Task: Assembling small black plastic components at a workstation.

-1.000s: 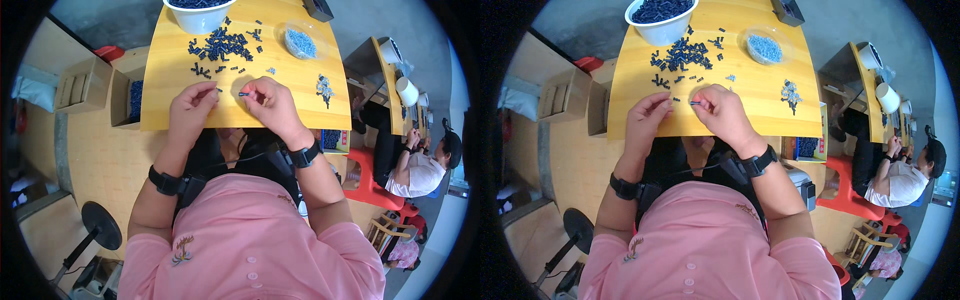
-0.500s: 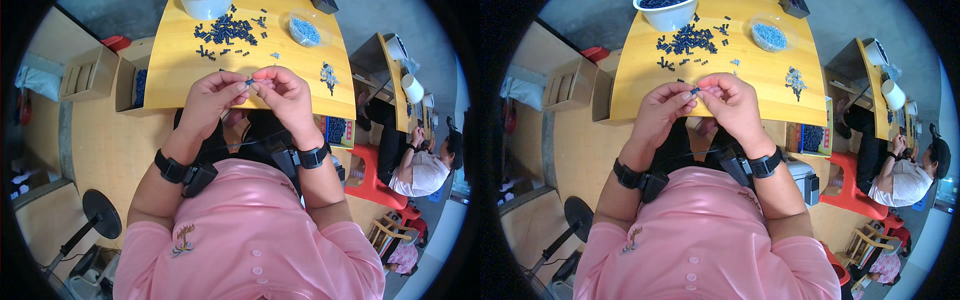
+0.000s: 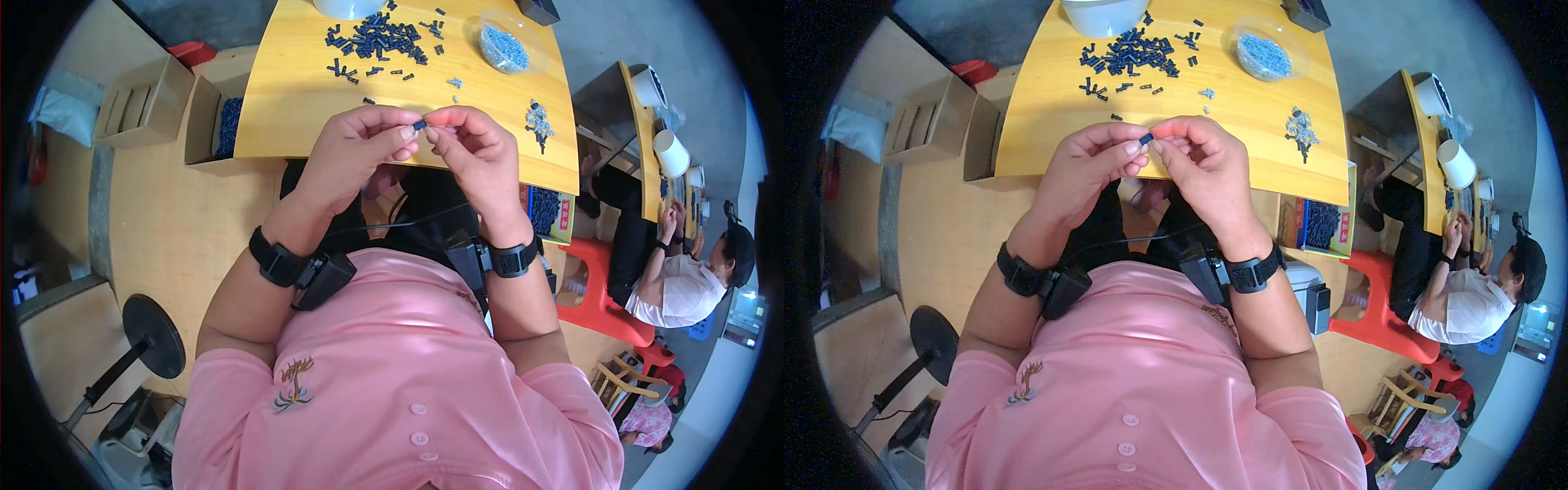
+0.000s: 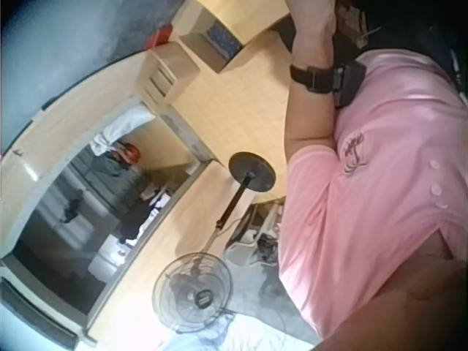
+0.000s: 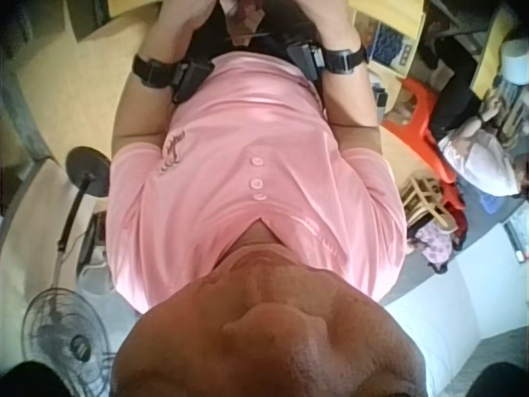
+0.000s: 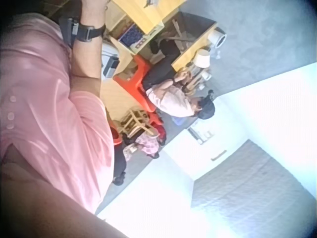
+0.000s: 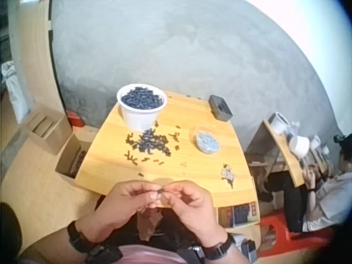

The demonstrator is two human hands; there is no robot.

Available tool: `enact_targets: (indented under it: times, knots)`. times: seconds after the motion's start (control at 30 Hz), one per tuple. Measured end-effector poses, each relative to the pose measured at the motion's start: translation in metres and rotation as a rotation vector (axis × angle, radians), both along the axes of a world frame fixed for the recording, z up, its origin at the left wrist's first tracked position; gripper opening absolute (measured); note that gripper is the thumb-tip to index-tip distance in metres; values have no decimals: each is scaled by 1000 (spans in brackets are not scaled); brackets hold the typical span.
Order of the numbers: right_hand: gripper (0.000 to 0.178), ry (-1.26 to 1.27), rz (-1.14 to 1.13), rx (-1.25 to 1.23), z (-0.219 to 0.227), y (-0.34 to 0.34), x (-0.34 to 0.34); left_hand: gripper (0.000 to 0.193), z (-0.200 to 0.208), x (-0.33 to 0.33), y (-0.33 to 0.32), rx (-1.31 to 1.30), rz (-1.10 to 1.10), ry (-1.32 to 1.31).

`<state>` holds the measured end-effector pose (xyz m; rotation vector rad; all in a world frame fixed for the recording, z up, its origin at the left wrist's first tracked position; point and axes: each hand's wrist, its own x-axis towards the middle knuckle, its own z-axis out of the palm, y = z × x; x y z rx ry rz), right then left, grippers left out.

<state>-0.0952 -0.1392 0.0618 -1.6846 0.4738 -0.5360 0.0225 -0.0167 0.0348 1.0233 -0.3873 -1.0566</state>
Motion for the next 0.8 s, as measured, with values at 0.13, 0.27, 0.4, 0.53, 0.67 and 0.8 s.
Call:
enact_targets:
  times: [0.13,0.27,0.4,0.53,0.67,0.8]
  knots:
    - [13,-40,14,-81,-4,0,2,23,0,4,3,42,-7,-44]
    - [11,-43,17,-107,-6,1,2,24,-1,4,4,15,6,-89]
    - [11,-25,21,-105,-6,3,1,25,0,2,3,-32,34,-134]
    - [12,-74,20,-94,-6,6,2,25,-1,2,2,-45,64,-192]
    - [13,-141,14,-65,-6,11,6,28,0,2,1,-78,52,-177]
    - [15,-137,30,-16,-4,11,5,31,0,3,1,-77,21,-173]
